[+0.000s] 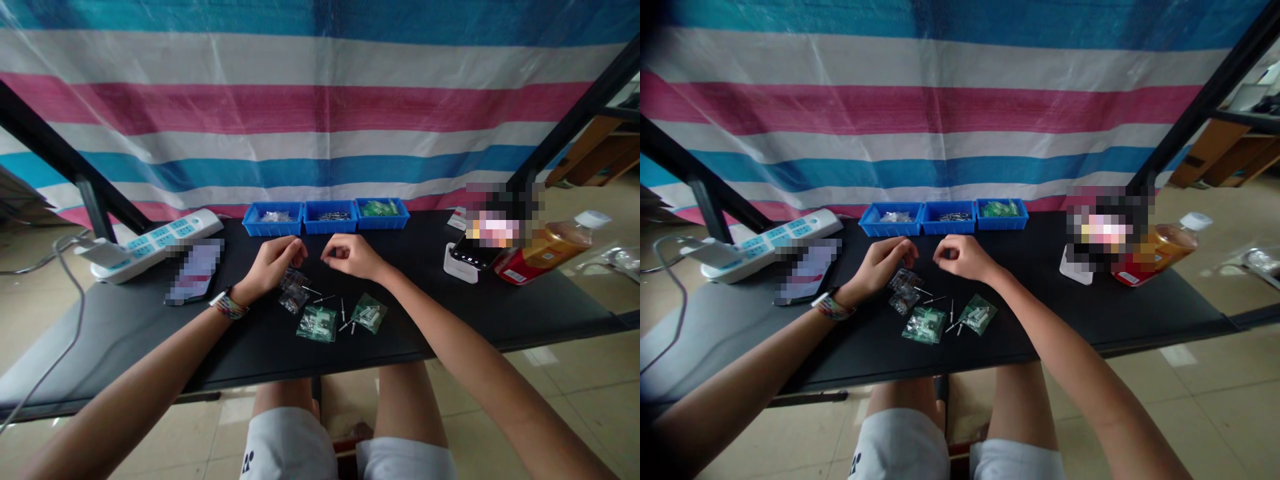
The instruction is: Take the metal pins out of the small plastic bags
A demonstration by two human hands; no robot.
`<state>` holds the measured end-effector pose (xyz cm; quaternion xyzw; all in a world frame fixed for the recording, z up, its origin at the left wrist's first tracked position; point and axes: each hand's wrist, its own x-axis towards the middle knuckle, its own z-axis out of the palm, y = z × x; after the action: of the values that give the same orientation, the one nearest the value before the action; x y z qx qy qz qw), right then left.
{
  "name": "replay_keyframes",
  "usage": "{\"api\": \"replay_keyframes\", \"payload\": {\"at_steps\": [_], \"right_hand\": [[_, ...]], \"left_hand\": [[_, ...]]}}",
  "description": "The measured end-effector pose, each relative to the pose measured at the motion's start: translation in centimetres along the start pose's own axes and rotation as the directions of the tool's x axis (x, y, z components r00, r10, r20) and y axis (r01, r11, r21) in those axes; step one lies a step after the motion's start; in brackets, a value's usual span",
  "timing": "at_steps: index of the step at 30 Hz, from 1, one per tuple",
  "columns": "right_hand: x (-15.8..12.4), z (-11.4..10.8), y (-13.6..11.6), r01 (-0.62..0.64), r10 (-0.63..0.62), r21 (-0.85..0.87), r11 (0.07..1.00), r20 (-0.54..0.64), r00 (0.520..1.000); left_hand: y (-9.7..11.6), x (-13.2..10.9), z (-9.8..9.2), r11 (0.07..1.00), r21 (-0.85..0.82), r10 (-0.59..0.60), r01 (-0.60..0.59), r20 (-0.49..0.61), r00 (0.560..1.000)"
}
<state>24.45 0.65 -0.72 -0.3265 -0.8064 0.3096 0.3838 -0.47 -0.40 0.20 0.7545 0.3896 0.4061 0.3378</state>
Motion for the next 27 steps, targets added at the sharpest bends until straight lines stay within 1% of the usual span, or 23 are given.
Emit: {"api": "replay_keyframes", "payload": {"at_steps": [1,2,4,8,11,13,15,17,19,21,23,25,27], "right_hand": [[-0.3,0.5,-0.7,0.024,-0.024,0.003,1.0,0.083,0.996],[-0.6,1.0,-1.3,0.044,-0.043,-0.009,0.999,0.134,0.99],[-1.1,2.0,-2.2,0.071,-0.061,-0.049,0.996,0.18,0.982],[-1.2,3.4,-2.7,0.059,-0.034,-0.135,0.989,0.18,0.983],[-1.1,3.9,-2.8,0.038,0.005,-0.2,0.979,0.209,0.978],[-1.1,3.9,-2.8,0.039,0.013,-0.216,0.976,0.235,0.972],[-1.2,3.8,-2.9,0.034,0.02,-0.223,0.974,0.235,0.972],[-1.2,3.6,-3.0,0.036,0.014,-0.23,0.973,0.213,0.977],[-1.1,3.4,-3.0,0.043,-0.006,-0.218,0.975,0.167,0.986],[-0.9,3.0,-2.8,0.023,-0.01,-0.147,0.989,0.089,0.996],[-0.7,2.6,-2.5,-0.041,0.041,0.014,0.999,-0.005,0.999],[-0.4,2.2,-2.1,-0.12,0.139,0.228,0.966,-0.073,0.988],[-0.2,2.0,-1.6,-0.179,0.239,0.388,0.904,-0.111,0.965]], "left_hand": [[0.1,0.0,0.0,1.0,0.0,0.0,0.0,-0.004,1.0],[0.2,0.0,0.0,1.0,0.001,0.0,0.0,-0.008,1.0],[0.2,0.0,0.0,1.0,0.006,-0.001,0.001,-0.018,1.0],[0.2,0.0,0.0,1.0,0.014,-0.001,0.001,-0.02,1.0],[-0.1,0.1,0.0,1.0,0.017,-0.002,0.002,-0.016,1.0],[-0.3,0.1,0.0,1.0,0.019,-0.008,0.008,-0.012,1.0],[-0.4,0.1,0.0,1.0,0.021,-0.017,0.018,-0.008,1.0],[-0.5,0.1,0.0,0.999,0.024,-0.023,0.023,-0.003,1.0],[-0.4,0.0,0.0,0.999,0.03,-0.018,0.018,0.002,1.0],[-0.2,0.0,-0.1,0.999,0.038,-0.006,0.005,0.01,1.0],[0.0,0.1,-0.2,0.999,0.043,0.006,-0.008,0.031,1.0],[0.2,0.1,-0.3,0.999,0.038,0.013,-0.015,0.065,0.998],[0.2,0.1,-0.4,1.0,0.024,0.01,-0.012,0.098,0.995]]}}
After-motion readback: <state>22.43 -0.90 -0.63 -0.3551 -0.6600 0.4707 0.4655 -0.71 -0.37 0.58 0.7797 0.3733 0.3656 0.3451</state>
